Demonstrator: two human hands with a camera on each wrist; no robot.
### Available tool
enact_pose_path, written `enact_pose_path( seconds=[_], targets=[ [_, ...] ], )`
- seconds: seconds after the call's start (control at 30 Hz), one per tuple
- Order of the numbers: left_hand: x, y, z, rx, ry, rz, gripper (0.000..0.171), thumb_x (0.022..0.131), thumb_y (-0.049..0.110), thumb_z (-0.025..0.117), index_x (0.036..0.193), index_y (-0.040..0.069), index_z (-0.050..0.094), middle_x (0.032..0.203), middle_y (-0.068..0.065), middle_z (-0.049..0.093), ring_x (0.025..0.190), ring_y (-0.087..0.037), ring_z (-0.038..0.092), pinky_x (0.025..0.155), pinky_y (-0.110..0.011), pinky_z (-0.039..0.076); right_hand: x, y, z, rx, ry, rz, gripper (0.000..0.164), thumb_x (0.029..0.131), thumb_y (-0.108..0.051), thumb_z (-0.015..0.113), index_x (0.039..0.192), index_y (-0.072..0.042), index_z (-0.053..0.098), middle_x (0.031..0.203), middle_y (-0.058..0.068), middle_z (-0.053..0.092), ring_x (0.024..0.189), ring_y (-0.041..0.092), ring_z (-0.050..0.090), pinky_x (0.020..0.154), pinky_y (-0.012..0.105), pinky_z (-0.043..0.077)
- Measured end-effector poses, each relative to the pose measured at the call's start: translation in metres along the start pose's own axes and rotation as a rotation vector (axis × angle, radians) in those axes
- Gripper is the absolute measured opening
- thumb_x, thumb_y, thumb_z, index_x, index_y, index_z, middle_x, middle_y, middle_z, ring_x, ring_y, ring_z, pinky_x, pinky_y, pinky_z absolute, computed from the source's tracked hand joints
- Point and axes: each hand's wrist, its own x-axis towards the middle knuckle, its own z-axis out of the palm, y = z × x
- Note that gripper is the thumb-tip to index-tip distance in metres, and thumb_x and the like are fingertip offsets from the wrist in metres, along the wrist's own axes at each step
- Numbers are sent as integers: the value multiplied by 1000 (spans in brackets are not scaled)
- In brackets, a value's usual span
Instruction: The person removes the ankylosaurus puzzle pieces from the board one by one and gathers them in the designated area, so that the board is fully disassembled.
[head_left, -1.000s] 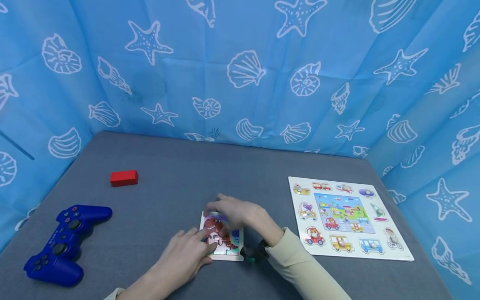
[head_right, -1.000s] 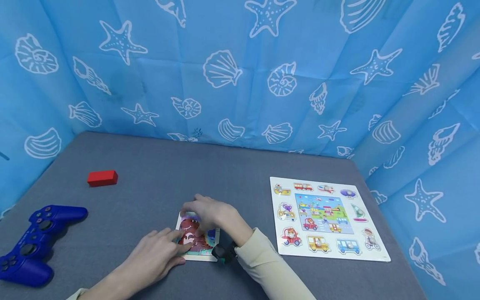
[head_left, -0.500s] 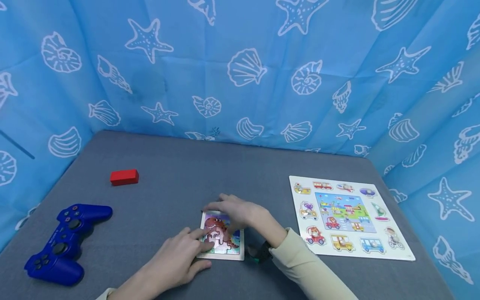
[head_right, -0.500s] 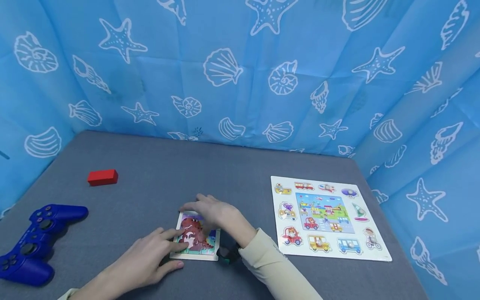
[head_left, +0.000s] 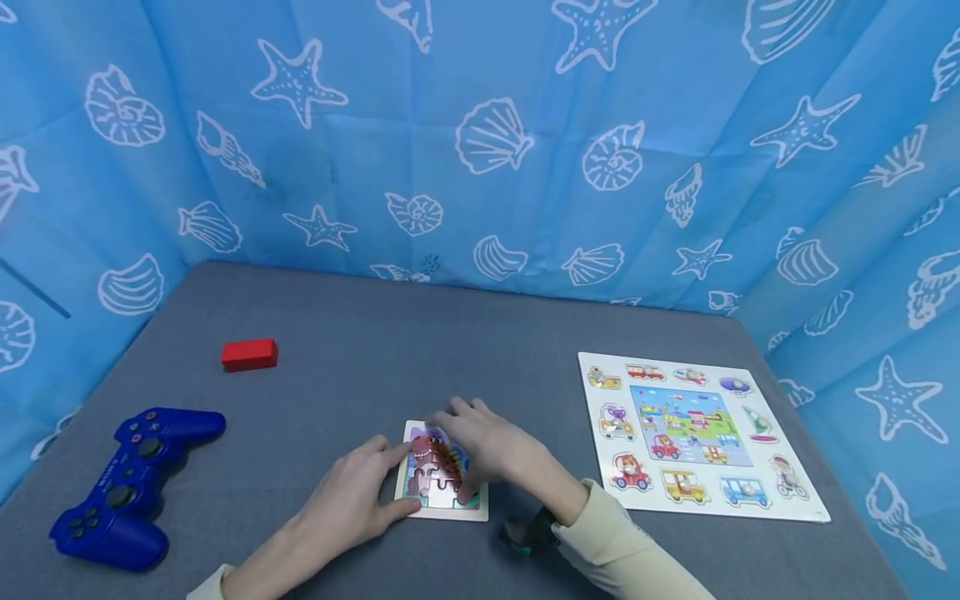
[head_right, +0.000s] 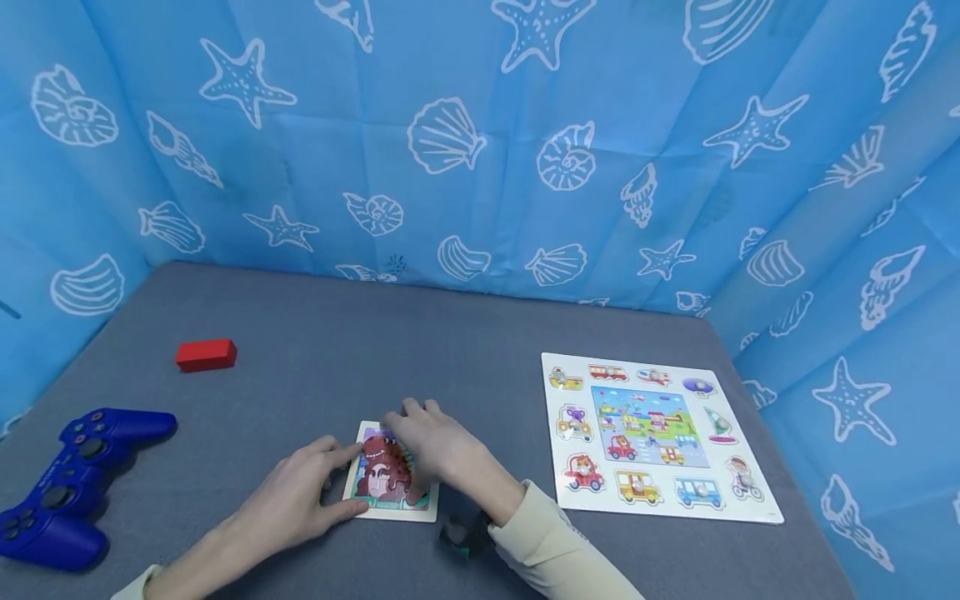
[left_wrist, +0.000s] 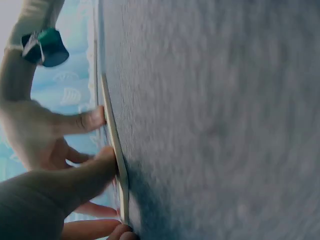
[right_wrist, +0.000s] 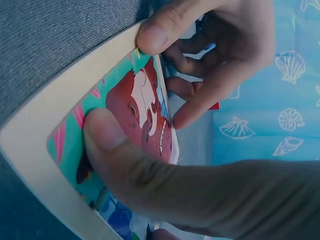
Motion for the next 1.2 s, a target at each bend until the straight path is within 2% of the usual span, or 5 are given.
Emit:
enact_pose_path(
  seconds=[0.3,0.5,0.67,0.97,1.2],
  targets=[
    [8,-7,-2,-125,-94,-91,81,73,37,92,139,2,61,88,3,57,74,-9,47,61,-25,39,2,5,2,90,-12,18,88,65,-18,98,141,-24,53,134,5,54,120,24,51,98,45,52],
    [7,-5,-1,-150,-52,-109,78,70,34,95,133,1,66,81,4,52,67,-10,41,57,-22,33,8,12,0,83,-27,-2,93,60,-25,101,140,-27,53,130,2,56,111,18,47,103,44,44],
    [4,1,0,-69,4,-91,64,68,34,95,121,5,75,81,7,58,69,-6,45,60,-23,39,9,11,-2,127,-46,-33,92,61,-22,100,140,-23,54,130,1,53,112,16,43,101,42,48],
    [0,7,1,34,47,4,46,70,30,93,109,9,80,97,5,69,80,-5,58,67,-29,49,16,16,-3,255,23,-196,42,97,-9,68,139,-13,62,111,5,58,96,16,46,84,30,40],
    [0,4,1,65,28,52,39,74,31,90,106,9,82,92,10,59,73,-2,47,63,-25,43,24,12,1,266,65,-176,33,98,-6,66,131,-10,68,107,7,60,93,17,53,79,28,44]
  ],
)
